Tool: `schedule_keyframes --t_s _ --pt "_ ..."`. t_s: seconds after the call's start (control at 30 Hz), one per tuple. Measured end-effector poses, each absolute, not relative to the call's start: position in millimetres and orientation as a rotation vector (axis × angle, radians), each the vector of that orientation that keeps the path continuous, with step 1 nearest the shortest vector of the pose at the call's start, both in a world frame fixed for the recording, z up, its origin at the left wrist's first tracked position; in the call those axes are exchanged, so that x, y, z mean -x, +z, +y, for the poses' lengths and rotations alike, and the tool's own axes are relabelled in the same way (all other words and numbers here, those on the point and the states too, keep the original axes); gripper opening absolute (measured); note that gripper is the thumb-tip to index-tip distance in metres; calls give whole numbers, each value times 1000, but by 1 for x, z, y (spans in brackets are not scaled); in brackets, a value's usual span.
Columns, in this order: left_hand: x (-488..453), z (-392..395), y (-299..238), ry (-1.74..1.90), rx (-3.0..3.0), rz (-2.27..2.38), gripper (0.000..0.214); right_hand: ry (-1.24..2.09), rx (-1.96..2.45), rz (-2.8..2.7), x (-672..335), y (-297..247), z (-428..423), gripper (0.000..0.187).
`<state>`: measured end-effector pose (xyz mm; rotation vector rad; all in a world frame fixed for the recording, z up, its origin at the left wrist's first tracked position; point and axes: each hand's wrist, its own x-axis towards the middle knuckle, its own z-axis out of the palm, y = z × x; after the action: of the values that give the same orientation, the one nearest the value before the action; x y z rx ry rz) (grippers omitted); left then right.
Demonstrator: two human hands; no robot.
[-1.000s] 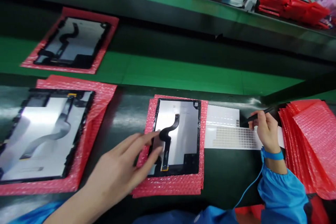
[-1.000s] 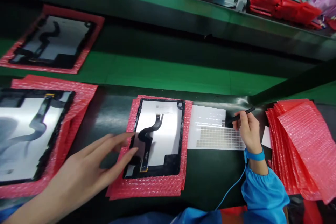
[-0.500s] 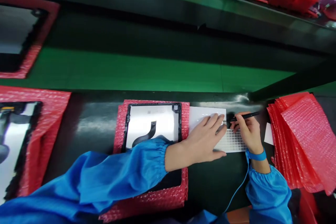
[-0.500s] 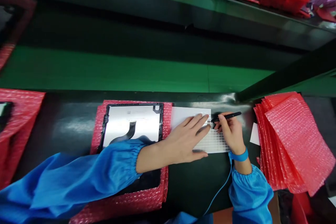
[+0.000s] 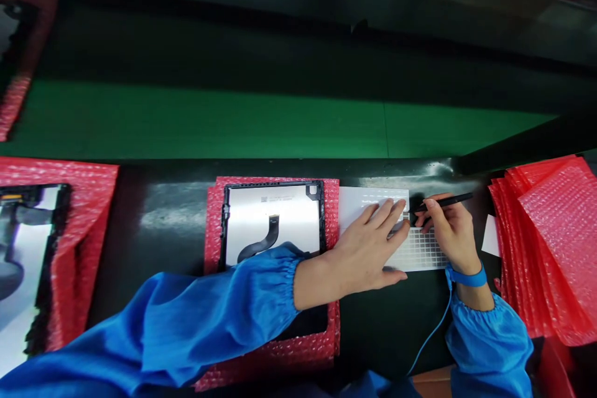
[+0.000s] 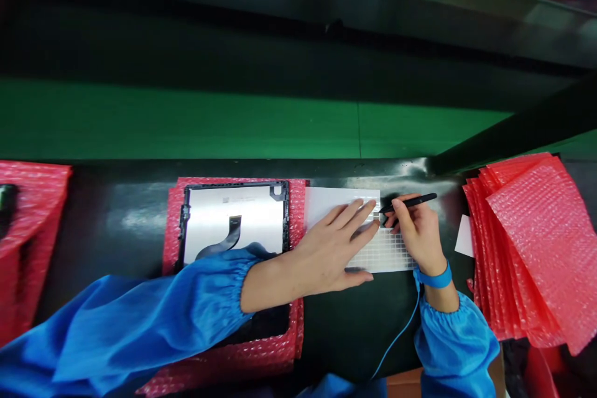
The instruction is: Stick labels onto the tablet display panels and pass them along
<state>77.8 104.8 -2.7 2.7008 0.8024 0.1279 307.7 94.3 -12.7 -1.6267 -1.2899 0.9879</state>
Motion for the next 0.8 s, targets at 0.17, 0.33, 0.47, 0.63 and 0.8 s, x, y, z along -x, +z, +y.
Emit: schedule_keyframes --t_s 0.17,0.33,0.47,0.63,0.8 --pt "-78 107 1 92 -2689 785 94 1029 1635 -1219 -305 -11 101 42" --pt "-79 110 2 76 -2698 790 96 1059 1600 -1141 -305 -11 105 49" --pt "-81 112 2 86 -2690 782 95 1043 1587 -1120 -307 -12 106 51" --pt "-82 113 1 116 -2702 792 94 1003 1616 -1180 -309 -14 107 49" --pt "-84 115 -1 160 -2733 804 97 1001 1626 -1189 -313 -16 111 48"
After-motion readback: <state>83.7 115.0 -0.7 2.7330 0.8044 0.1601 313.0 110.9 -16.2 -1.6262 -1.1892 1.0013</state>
